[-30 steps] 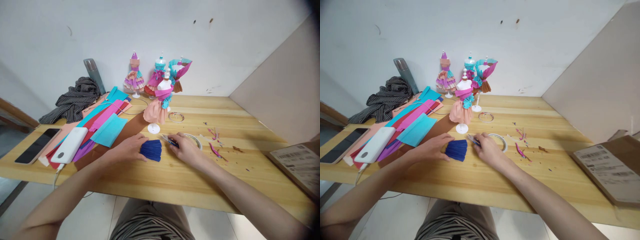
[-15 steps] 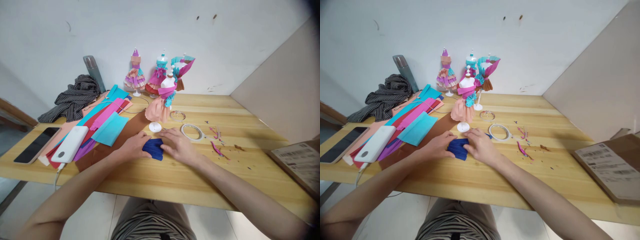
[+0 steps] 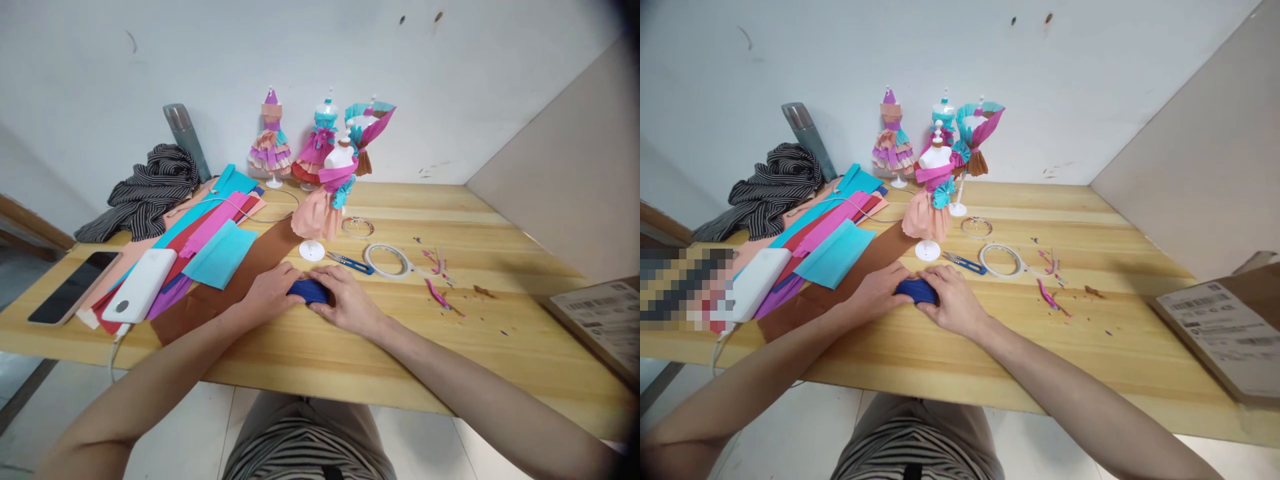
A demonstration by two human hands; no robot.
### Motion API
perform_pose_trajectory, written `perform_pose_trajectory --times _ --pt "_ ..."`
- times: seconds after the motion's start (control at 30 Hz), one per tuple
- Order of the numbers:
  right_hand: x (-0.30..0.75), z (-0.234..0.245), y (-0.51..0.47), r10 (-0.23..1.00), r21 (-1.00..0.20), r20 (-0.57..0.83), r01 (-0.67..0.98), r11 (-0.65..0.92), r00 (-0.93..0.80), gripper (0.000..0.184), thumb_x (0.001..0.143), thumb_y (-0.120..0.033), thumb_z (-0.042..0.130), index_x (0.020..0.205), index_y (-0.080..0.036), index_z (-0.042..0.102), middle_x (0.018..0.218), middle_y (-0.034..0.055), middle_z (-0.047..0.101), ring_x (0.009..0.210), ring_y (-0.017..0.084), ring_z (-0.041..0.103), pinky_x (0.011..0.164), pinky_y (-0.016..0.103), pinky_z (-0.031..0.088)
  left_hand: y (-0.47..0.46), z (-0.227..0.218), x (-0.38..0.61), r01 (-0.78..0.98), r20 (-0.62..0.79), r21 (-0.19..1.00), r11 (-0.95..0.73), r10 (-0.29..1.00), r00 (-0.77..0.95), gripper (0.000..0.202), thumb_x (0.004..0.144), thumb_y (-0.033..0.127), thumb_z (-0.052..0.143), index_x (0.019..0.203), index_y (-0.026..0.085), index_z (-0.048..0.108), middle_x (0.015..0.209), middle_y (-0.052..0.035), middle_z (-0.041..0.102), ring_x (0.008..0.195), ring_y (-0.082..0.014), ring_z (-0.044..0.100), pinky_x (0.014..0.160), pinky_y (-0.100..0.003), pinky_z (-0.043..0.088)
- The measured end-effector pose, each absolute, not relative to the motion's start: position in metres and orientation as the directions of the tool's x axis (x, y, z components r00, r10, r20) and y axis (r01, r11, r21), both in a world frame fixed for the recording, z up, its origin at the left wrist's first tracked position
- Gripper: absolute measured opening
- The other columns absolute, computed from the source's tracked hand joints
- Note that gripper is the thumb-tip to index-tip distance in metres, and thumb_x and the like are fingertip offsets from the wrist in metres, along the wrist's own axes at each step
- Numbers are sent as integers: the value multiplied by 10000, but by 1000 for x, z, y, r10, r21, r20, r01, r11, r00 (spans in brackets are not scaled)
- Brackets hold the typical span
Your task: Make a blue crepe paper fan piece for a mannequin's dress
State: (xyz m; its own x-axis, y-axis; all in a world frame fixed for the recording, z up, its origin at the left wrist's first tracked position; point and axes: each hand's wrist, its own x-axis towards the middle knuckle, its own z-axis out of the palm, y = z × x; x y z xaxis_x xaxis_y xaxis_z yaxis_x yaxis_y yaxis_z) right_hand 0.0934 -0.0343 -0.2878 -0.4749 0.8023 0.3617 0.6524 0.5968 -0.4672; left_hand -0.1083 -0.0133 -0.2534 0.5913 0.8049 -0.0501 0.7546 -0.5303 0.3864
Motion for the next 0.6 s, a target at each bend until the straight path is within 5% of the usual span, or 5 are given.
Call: perform_pose_trajectory --times 0.3,0.4,0.6 --pt "92 -289 -36 855 -413 310 751 516 -417 365 796 -284 676 1136 -151 665 1049 144 671 996 297 584 868 458 456 -15 -258 -108 719 -25 124 -683 723 691 368 947 375 470 1247 176 544 1159 -105 610 1079 -264 559 838 -380 525" --pt "91 -286 -39 879 -359 284 807 468 -384 378 791 -338 689 1113 -140 680 1025 147 662 974 308 569 855 459 436 -14 -265 -108 680 59 67 -730 684 727 420 954 391 445 1281 138 522 1199 -143 617 1131 -295 548 945 -445 475" --pt "90 -290 -38 877 -387 289 791 474 -384 181 821 -223 630 971 -157 707 902 109 658 865 261 567 776 397 427 -20 -288 -112 611 135 89 -787 617 775 588 965 424 397 1414 44 374 1500 -225 395 1446 -335 258 1144 -512 257"
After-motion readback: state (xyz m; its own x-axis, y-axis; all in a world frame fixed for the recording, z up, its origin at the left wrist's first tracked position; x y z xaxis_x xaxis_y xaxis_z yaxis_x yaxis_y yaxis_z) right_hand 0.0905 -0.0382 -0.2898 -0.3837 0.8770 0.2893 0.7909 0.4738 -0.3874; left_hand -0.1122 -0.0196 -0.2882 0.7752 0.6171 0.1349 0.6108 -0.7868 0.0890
